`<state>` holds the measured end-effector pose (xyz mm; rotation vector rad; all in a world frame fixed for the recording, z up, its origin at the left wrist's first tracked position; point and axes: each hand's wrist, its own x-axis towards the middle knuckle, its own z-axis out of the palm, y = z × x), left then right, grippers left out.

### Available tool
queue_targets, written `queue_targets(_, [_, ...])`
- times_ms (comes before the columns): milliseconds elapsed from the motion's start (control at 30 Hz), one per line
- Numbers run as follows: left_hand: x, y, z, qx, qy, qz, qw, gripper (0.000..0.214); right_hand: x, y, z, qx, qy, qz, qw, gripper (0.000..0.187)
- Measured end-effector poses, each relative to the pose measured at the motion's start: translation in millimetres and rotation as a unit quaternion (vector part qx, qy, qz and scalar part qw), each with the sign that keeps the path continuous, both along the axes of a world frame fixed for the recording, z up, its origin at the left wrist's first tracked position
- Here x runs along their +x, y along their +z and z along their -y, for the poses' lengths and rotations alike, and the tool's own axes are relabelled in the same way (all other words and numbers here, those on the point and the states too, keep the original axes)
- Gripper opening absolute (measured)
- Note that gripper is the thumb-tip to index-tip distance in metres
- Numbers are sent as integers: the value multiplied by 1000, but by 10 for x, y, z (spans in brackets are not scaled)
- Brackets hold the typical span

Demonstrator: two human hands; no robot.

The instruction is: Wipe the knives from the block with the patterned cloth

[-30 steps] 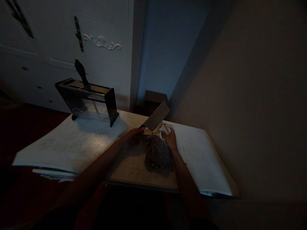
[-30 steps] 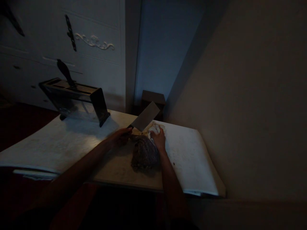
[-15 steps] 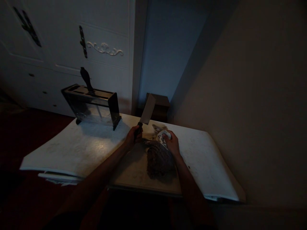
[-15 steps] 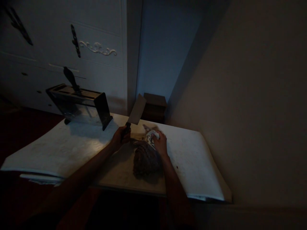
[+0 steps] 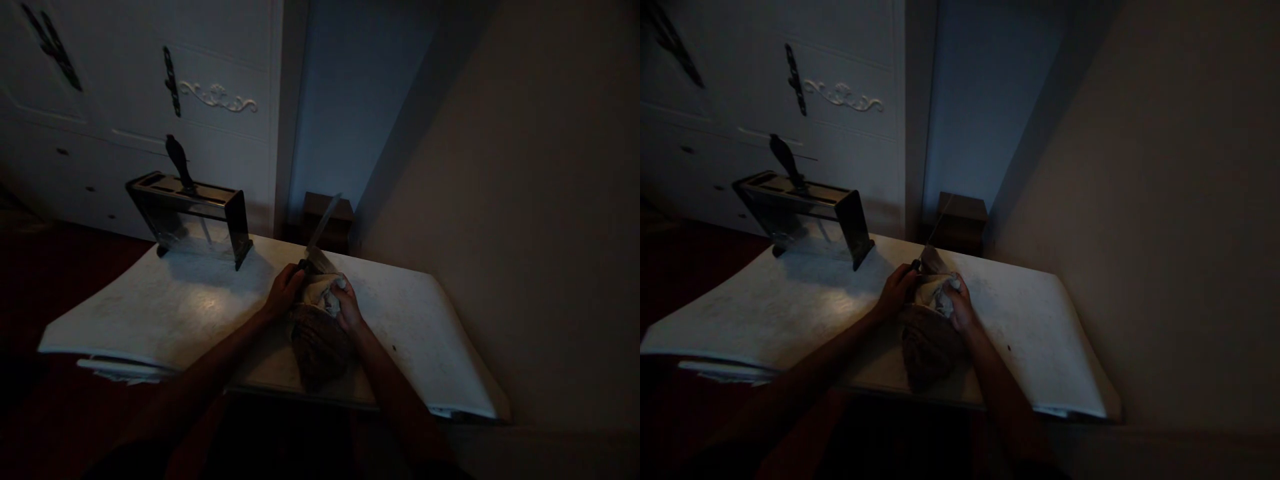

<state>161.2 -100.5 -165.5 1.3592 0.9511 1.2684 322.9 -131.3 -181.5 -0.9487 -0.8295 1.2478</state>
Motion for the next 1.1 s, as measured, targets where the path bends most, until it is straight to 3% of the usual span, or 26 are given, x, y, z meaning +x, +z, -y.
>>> queue_targets(167, [75,-12,121,10,-14,-53,998,19,-97,-87,8,3,46,-6,999,41])
queue_targets(367, [135,-135,128,2,-13,-99,995,27,-119,-160,12,-50,63,8,997,45])
queue_targets(533, [103,-208,163,41,-89,-98,990,39,-125,-149,0,-73,73,-10,995,46])
queue_targets(700, [131,-210,194,77,-143,-108,981,46,-137,-123,-53,-66,7,-20,998,42])
queue_targets(867, [233,-212,174,108,-171,-133,970,58,-106,-107,-118,-42,-62,33,997,32])
queue_targets(967, [297,-291,160,148,-150,-209,955,67,-62,-106,-152,-23,-72,57,996,28])
queue_targets(1100, [378,-430,185,210,-91,-311,922,64,-10,-94,-176,-22,-109,55,992,29])
